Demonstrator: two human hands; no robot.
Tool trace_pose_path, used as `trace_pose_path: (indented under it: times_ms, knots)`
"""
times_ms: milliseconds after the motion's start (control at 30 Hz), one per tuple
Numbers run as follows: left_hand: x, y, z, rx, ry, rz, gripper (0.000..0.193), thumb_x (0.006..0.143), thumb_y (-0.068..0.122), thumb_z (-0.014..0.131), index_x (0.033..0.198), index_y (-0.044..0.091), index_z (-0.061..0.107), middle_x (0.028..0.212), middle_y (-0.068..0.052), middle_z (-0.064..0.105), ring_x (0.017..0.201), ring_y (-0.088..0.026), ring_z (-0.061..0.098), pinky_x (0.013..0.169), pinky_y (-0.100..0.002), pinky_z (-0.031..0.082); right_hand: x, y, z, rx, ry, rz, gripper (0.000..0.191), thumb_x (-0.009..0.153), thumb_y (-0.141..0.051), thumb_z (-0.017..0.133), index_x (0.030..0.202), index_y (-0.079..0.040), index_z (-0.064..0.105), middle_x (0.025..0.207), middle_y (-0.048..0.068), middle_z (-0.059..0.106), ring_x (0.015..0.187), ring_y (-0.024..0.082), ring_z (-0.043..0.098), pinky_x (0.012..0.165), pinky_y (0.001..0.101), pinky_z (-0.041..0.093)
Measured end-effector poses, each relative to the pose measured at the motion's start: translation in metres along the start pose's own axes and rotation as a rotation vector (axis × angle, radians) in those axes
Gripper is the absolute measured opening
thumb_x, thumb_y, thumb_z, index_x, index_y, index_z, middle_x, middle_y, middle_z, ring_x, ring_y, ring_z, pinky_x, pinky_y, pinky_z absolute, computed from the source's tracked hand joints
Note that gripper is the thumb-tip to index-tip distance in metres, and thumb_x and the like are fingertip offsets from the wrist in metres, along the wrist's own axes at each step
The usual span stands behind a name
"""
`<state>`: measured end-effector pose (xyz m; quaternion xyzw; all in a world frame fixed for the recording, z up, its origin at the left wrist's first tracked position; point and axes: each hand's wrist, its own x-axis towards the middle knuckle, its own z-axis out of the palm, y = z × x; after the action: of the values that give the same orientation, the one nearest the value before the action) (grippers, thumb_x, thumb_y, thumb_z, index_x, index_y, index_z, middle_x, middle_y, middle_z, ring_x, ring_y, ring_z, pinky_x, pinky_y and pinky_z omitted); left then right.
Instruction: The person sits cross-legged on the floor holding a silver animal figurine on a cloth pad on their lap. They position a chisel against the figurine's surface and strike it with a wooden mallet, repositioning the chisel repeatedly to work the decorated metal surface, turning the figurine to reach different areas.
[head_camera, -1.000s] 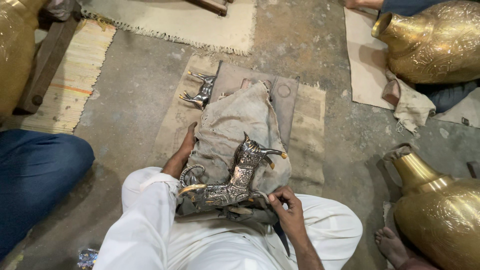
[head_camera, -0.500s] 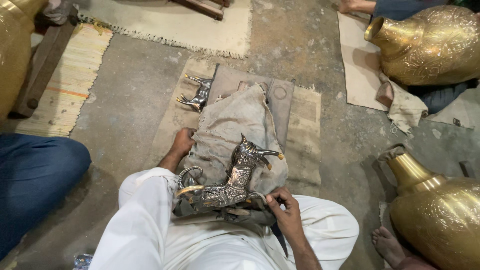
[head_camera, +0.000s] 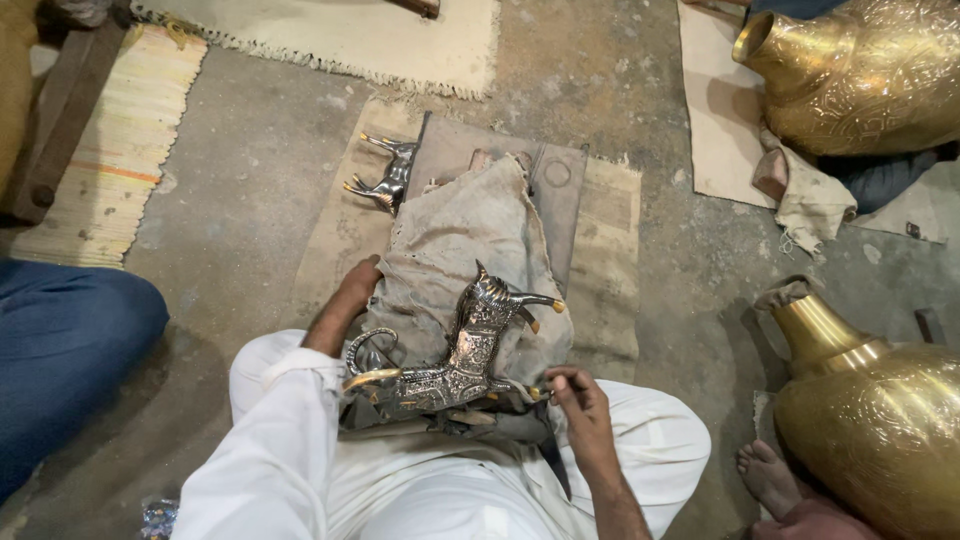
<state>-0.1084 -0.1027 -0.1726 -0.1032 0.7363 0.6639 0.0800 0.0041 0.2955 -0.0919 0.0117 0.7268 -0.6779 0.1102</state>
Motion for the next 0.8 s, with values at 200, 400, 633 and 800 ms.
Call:
trace_pose_path:
  times_ms: [200,400,633,800]
  knots:
    - [-0.074,0.037,-0.037,0.174,0.374,0.211,0.026,0.095,-0.009,0.058,0.117,0.001,0.068,0.115,-0.014,0.073,0.103,-0.018,0.071,0.090,-0.028,0.058,0.000,-0.005,-0.024,-0.577,0.102,0.205,0.027,0.096,-0.023,0.070,0.114,-0.004,0.073,0.092,0.012,0.073,0.073,0.020,0.058,0.067,0.0389,0.049]
    - [-0.141,0.125,-0.030,-0.533,0.311,0.088,0.039,0.098,0.009,0.064,0.134,0.003,0.048,0.100,-0.014,0.078,0.084,-0.019,0.076,0.069,-0.028,0.062,-0.026,0.000,-0.001,-1.099,-0.165,0.219,0.070,0.070,-0.022,0.082,0.133,-0.009,0.056,0.109,0.017,0.071,0.100,0.038,0.070,0.086,0.0463,0.054]
    - [-0.151,0.169,0.022,-0.579,0.108,0.119,0.047,0.091,0.007,0.074,0.134,0.001,0.056,0.090,-0.008,0.074,0.079,-0.014,0.075,0.066,-0.023,0.061,-0.014,0.026,-0.032,-0.304,-0.118,0.465,0.041,0.095,-0.019,0.057,0.132,-0.001,0.062,0.092,0.014,0.073,0.072,0.022,0.067,0.066,0.0340,0.056]
    - [-0.142,0.173,0.038,-0.677,0.071,0.086,0.037,0.095,0.011,0.073,0.128,0.001,0.060,0.086,-0.003,0.071,0.079,-0.013,0.075,0.063,-0.021,0.060,-0.020,0.020,-0.058,0.064,-0.016,0.547,0.042,0.097,-0.020,0.060,0.133,0.003,0.063,0.088,0.012,0.070,0.074,0.016,0.066,0.066,0.0289,0.052]
